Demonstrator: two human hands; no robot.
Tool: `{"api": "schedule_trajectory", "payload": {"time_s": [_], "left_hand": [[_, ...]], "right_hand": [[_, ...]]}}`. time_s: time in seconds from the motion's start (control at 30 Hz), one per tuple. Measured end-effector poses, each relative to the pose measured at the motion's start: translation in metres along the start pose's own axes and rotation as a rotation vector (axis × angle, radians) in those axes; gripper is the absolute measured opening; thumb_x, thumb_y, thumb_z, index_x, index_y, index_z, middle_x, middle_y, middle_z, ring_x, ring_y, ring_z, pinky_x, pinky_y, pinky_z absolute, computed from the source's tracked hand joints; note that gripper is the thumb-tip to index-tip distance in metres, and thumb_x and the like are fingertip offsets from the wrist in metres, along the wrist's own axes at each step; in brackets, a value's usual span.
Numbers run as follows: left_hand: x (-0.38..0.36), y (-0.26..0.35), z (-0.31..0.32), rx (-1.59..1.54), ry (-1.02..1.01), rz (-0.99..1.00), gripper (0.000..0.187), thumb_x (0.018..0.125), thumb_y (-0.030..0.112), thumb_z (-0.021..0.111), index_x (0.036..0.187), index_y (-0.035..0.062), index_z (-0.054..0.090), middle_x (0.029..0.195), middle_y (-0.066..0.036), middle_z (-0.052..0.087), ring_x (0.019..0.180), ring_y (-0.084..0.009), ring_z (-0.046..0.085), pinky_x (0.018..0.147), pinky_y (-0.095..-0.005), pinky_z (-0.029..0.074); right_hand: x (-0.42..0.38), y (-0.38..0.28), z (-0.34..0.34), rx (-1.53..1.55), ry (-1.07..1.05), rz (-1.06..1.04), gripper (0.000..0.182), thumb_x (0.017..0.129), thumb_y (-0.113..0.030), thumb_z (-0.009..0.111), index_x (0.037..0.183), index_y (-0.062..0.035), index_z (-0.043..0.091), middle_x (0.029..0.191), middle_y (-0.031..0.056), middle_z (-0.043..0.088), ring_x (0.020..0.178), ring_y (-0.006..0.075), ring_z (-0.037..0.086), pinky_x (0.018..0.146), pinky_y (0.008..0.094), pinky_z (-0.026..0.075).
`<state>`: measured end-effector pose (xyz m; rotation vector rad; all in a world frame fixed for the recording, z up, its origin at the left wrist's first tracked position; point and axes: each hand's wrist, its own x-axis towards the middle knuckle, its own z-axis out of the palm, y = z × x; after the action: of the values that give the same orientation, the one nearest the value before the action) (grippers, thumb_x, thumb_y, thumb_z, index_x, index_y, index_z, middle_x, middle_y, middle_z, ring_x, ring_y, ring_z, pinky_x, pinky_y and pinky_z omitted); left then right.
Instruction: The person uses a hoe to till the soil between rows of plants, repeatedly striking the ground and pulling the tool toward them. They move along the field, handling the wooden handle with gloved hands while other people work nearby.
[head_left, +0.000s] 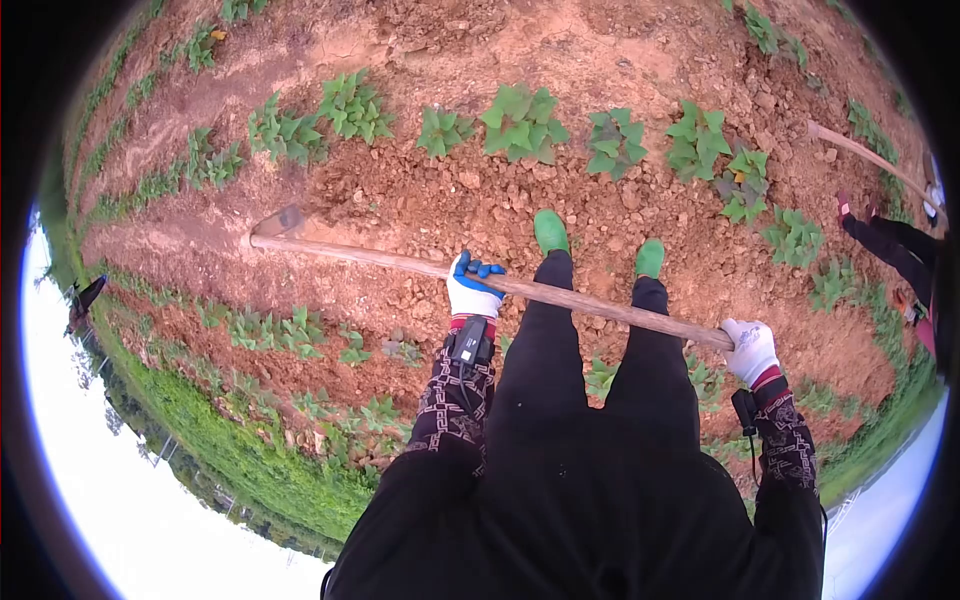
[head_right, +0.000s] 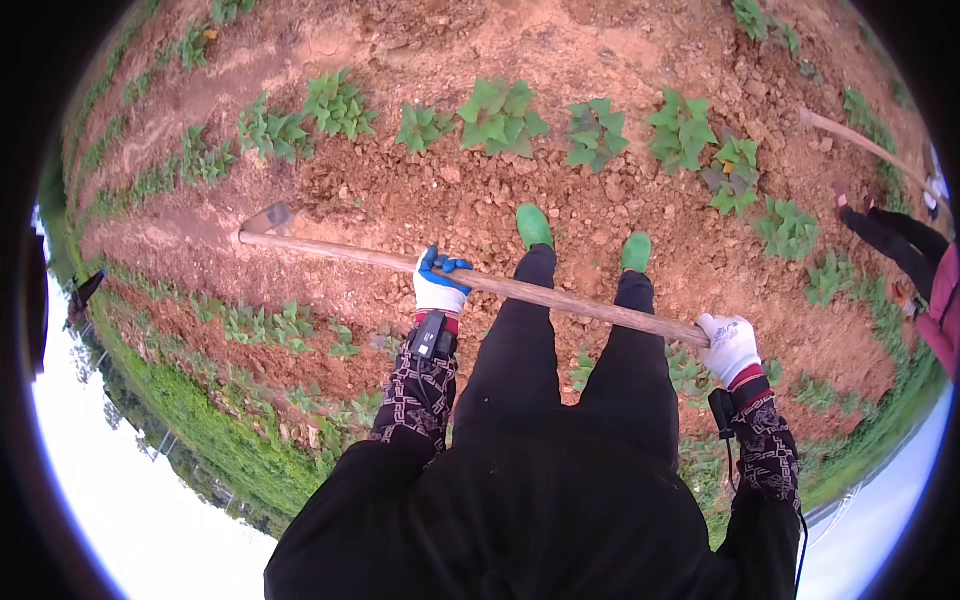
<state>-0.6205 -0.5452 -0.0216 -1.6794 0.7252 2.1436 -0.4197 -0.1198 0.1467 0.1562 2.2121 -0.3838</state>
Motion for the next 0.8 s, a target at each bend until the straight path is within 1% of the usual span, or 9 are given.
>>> {"api": "schedule_trajectory", "payload": {"time_s": [0.1,0.17,0.37,0.5,0.63,0.67,0.73,0.77,0.8], "left_hand": [[-0.032,0.054,0.004,-0.101,-0.169,0.043,0.038,0.089,0.022,0.058,0.057,0.0171,0.039,0.050,0.005,0.037,0.043,-0.0115,0.039,0.054,-0.0330,0.042],[-0.046,0.105,-0.001,-0.036,-0.178,0.205,0.041,0.089,0.023,0.059,0.055,0.0176,0.038,0.048,0.006,0.035,0.043,-0.0108,0.039,0.054,-0.0323,0.043],[-0.106,0.232,-0.020,0.146,0.043,0.613,0.033,0.089,0.028,0.062,0.063,0.0191,0.044,0.055,0.008,0.042,0.048,-0.0076,0.043,0.053,-0.0294,0.044],[-0.093,0.249,-0.035,0.257,0.102,0.684,0.032,0.092,0.032,0.056,0.067,0.0192,0.041,0.055,0.009,0.038,0.047,-0.0065,0.042,0.051,-0.0275,0.043],[-0.028,0.159,-0.037,0.239,0.160,0.558,0.034,0.093,0.029,0.055,0.064,0.0178,0.039,0.050,0.006,0.038,0.042,-0.0099,0.037,0.048,-0.0278,0.040],[-0.016,0.111,-0.033,0.255,0.117,0.479,0.036,0.092,0.029,0.056,0.063,0.0179,0.039,0.049,0.006,0.038,0.041,-0.0099,0.037,0.047,-0.0281,0.039],[-0.009,-0.011,-0.014,0.252,0.079,0.318,0.036,0.090,0.030,0.057,0.062,0.0178,0.038,0.047,0.006,0.038,0.038,-0.0115,0.036,0.045,-0.0300,0.039],[0.002,-0.071,-0.015,0.236,-0.062,0.114,0.035,0.090,0.028,0.056,0.062,0.0172,0.039,0.049,0.006,0.038,0.041,-0.0128,0.038,0.047,-0.0318,0.040],[-0.008,-0.092,-0.006,0.260,-0.005,0.117,0.034,0.089,0.027,0.056,0.062,0.0170,0.040,0.050,0.005,0.039,0.043,-0.0133,0.040,0.049,-0.0323,0.041]], "right_hand": [[0.032,-0.022,0.015,-0.062,0.123,-0.098,0.021,0.070,-0.020,0.067,0.088,-0.0142,0.057,0.075,0.0083,0.062,0.075,0.0289,0.062,0.068,0.0407,0.046],[0.058,-0.056,0.014,-0.002,0.169,-0.221,0.024,0.069,-0.019,0.067,0.091,-0.0143,0.057,0.077,0.0073,0.061,0.076,0.0291,0.061,0.068,0.0413,0.047],[0.102,-0.165,0.005,0.151,-0.199,-0.386,0.024,0.080,-0.024,0.060,0.100,-0.0118,0.055,0.087,0.0097,0.066,0.087,0.0276,0.066,0.073,0.0398,0.051],[0.089,-0.174,-0.002,0.255,-0.198,-0.416,0.023,0.081,-0.023,0.058,0.099,-0.0108,0.056,0.086,0.0110,0.066,0.085,0.0291,0.066,0.072,0.0413,0.051],[0.051,-0.111,0.008,0.229,-0.125,-0.317,0.016,0.080,-0.021,0.057,0.094,-0.0116,0.058,0.082,0.0105,0.067,0.080,0.0298,0.066,0.069,0.0420,0.051],[0.046,-0.107,0.015,0.247,-0.060,-0.328,0.016,0.079,-0.020,0.058,0.091,-0.0113,0.057,0.081,0.0109,0.066,0.078,0.0296,0.066,0.068,0.0417,0.051],[-0.040,-0.027,-0.031,0.096,-0.091,-0.089,0.018,0.076,-0.019,0.062,0.090,-0.0096,0.056,0.077,0.0118,0.064,0.077,0.0294,0.065,0.068,0.0405,0.050],[-0.085,0.004,-0.050,0.101,-0.073,0.007,0.020,0.073,-0.017,0.064,0.088,-0.0093,0.054,0.075,0.0117,0.064,0.075,0.0295,0.065,0.066,0.0403,0.049],[-0.100,0.004,-0.063,0.030,-0.071,0.047,0.021,0.072,-0.016,0.066,0.088,-0.0095,0.054,0.073,0.0115,0.063,0.074,0.0296,0.065,0.065,0.0403,0.049]]}}
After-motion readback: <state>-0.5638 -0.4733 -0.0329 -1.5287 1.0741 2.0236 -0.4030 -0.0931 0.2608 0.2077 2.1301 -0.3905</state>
